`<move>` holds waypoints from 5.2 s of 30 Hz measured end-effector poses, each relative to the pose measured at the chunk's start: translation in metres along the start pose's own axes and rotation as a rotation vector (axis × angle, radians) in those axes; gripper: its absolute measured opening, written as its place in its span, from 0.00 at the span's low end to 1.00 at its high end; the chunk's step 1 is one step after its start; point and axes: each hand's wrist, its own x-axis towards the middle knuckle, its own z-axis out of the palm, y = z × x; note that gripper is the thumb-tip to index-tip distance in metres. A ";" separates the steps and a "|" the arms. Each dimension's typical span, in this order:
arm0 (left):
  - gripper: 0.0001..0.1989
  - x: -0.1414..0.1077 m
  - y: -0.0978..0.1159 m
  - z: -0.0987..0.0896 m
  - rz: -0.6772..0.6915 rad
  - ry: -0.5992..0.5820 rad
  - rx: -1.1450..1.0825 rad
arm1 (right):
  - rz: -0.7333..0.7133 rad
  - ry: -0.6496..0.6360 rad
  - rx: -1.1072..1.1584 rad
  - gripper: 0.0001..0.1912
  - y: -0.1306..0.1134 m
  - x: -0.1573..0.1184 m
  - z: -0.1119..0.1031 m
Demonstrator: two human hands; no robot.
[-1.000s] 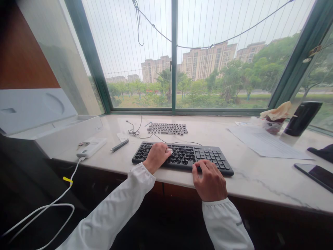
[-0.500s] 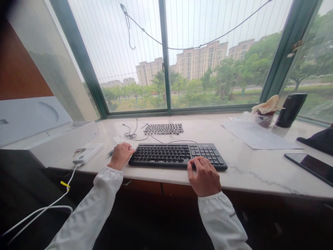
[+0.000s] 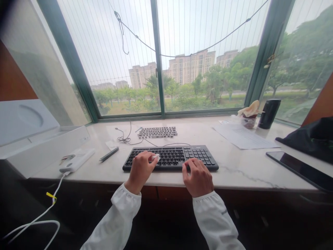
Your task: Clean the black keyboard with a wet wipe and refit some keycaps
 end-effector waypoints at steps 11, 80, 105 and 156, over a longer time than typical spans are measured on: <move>0.06 -0.016 -0.044 -0.023 -0.137 -0.071 0.087 | 0.002 -0.003 0.008 0.09 0.002 -0.001 0.001; 0.10 0.067 -0.073 -0.013 -0.270 -0.177 0.350 | 0.008 0.061 -0.048 0.08 -0.004 -0.001 0.000; 0.06 -0.003 -0.074 -0.030 -0.255 -0.107 0.245 | -0.016 0.069 -0.066 0.07 0.000 -0.002 -0.001; 0.11 -0.053 -0.026 -0.054 -0.135 0.148 -0.017 | 0.032 -0.116 0.431 0.10 -0.034 0.001 -0.009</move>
